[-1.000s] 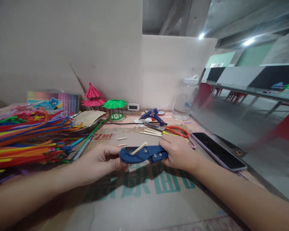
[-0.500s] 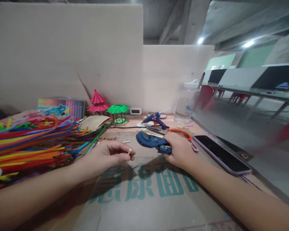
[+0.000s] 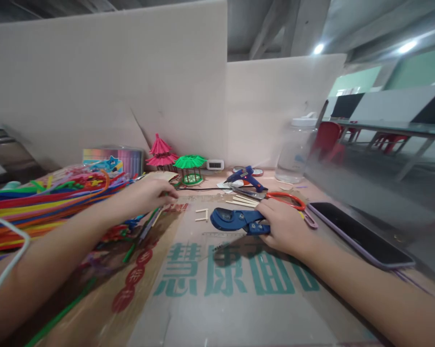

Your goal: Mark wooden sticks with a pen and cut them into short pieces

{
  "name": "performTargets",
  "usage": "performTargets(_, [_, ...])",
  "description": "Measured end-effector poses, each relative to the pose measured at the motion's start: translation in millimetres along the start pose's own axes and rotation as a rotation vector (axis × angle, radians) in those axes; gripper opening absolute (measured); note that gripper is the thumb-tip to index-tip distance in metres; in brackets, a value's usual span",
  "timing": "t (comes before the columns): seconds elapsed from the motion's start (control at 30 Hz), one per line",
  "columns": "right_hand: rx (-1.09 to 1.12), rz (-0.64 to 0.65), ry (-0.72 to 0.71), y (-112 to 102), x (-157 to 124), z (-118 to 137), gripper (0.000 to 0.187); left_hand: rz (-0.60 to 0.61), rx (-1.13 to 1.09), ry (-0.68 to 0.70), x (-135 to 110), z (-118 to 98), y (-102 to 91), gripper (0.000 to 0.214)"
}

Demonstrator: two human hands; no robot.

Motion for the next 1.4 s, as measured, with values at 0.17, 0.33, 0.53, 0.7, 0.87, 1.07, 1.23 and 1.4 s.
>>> performTargets(0.17, [-0.03, 0.015, -0.033, 2, -1, -2, 0.019, 0.311, 0.108, -0.056, -13, 23, -15.1, 0.017])
performTargets(0.33, [-0.041, 0.041, -0.052, 2, -1, -1, 0.024, 0.367, 0.196, -0.117, -8, 24, 7.4, 0.028])
performTargets(0.53, [-0.01, 0.056, -0.052, 0, 2, 2, 0.018, 0.403, 0.222, -0.174, -4, 25, 18.5, 0.033])
performTargets(0.7, [0.007, 0.085, -0.042, 2, 1, 2, 0.015, 0.409, 0.202, -0.153, -7, 23, 20.2, 0.032])
performTargets(0.87, [0.001, 0.099, -0.046, 1, 1, 2, 0.018, 0.418, 0.189, -0.13, -10, 19, 19.3, 0.032])
performTargets(1.07, [0.0, 0.105, -0.049, 1, 2, 3, 0.015, 0.39, 0.192, -0.133, -10, 8, 22.4, 0.031])
performTargets(1.23, [-0.026, 0.096, -0.016, 2, 2, 0, 0.018, 0.249, 0.135, -0.114, -7, 5, 8.3, 0.011])
performTargets(1.4, [0.02, 0.016, 0.151, 3, 4, -7, 0.015, 0.146, -0.068, 0.021, -23, -27, -24.6, 0.016])
Point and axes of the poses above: each hand's wrist, its own x-axis towards the middle knuckle, its own y-axis out of the palm, z = x × y, the point moved 1 cm from there along x, towards the middle knuckle, and after that the axes turned 8 degrees about y, right-handed, at the moved point
